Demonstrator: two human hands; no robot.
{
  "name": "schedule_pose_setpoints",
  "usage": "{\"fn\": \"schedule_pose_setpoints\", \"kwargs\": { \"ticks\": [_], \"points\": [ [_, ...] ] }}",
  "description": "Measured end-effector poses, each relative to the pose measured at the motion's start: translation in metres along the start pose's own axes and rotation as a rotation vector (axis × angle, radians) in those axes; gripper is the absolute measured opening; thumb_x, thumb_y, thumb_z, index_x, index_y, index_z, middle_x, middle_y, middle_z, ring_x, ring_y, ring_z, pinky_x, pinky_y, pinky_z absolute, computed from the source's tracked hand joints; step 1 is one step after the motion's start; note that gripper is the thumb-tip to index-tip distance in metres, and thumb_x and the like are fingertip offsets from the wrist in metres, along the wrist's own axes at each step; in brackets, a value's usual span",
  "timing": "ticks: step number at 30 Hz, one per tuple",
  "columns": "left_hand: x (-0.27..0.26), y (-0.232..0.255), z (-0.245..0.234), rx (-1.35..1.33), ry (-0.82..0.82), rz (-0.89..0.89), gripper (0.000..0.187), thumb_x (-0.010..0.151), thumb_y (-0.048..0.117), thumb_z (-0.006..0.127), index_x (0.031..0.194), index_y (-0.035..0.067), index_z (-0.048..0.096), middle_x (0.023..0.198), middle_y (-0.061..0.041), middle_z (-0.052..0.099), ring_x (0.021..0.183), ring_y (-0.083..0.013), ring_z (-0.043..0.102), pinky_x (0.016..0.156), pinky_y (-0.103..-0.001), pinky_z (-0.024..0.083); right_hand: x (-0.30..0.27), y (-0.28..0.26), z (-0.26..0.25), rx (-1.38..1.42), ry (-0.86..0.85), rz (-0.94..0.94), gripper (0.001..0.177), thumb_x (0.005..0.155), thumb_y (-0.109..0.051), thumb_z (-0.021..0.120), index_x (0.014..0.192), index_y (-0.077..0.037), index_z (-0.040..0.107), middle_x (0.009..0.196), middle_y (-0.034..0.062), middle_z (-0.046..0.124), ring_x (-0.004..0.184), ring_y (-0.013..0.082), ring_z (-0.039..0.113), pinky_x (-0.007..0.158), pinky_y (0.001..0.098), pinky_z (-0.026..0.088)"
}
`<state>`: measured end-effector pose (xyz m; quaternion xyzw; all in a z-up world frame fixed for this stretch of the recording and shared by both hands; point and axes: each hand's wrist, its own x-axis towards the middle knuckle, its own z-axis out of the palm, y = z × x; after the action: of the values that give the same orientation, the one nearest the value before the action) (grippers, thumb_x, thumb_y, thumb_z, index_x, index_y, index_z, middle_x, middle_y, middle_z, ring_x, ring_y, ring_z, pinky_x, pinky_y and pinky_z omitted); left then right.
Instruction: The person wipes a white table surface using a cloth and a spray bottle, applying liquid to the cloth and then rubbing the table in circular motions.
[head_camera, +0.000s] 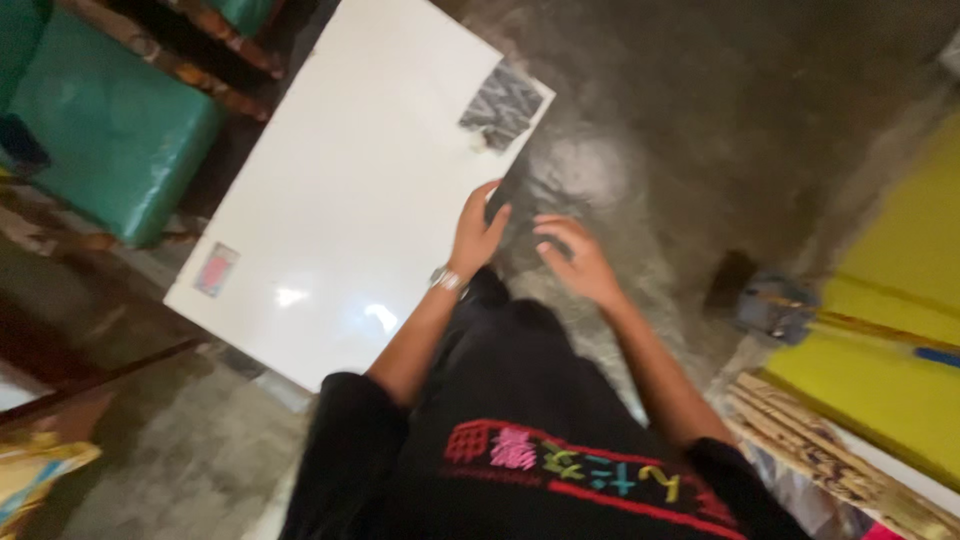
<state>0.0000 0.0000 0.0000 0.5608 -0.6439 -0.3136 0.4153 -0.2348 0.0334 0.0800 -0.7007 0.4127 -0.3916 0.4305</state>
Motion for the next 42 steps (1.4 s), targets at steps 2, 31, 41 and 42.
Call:
{"fn": "schedule_pose_setpoints", "kwargs": {
  "ticks": [2, 31, 41, 42],
  "points": [
    [0.028, -0.024, 0.005, 0.03, 0.019, -0.033, 0.048, 0.102, 0.021, 0.07, 0.145, 0.003, 0.056, 0.143, -0.02, 0.063, 0.136, -0.037, 0.059, 0.116, -0.046, 0.046, 0.024, 0.01, -0.006, -0.018, -0.005, 0.035, 0.024, 0.1, -0.014, 0.07, 0.122, -0.003, 0.07, 0.138, 0.0159, 0.068, 0.132, 0.0329, 0.064, 0.112, 0.0427, 0.048],
    [0.136, -0.166, 0.099, 0.444, 0.297, -0.671, 0.083, 0.083, 0.025, 0.085, 0.152, 0.009, 0.044, 0.152, -0.024, 0.048, 0.124, -0.0452, 0.058, 0.097, -0.05, 0.053, 0.249, 0.344, 0.047, -0.462, -0.666, -0.194, 0.014, 0.085, -0.008, 0.073, 0.098, -0.007, 0.069, 0.114, 0.0121, 0.066, 0.107, 0.0367, 0.063, 0.088, 0.0489, 0.053],
    [0.132, -0.18, 0.123, 0.426, 0.532, -0.653, 0.042, 0.092, 0.018, 0.075, 0.133, 0.011, 0.067, 0.138, -0.014, 0.063, 0.12, -0.0384, 0.061, 0.098, -0.048, 0.053, 0.281, 0.381, 0.074, -0.637, -0.78, -0.475, 0.047, 0.075, -0.02, 0.078, 0.119, -0.009, 0.063, 0.12, 0.0116, 0.059, 0.117, 0.0338, 0.057, 0.095, 0.0513, 0.047],
    [0.129, -0.178, 0.123, 0.427, 0.573, -0.631, 0.041, 0.094, 0.019, 0.075, 0.133, 0.009, 0.067, 0.136, -0.014, 0.064, 0.119, -0.0381, 0.062, 0.097, -0.048, 0.052, 0.28, 0.381, 0.075, -0.689, -0.794, -0.556, 0.049, 0.074, -0.023, 0.079, 0.118, -0.01, 0.064, 0.119, 0.0109, 0.059, 0.114, 0.0328, 0.057, 0.09, 0.0531, 0.046]
  ]
}}
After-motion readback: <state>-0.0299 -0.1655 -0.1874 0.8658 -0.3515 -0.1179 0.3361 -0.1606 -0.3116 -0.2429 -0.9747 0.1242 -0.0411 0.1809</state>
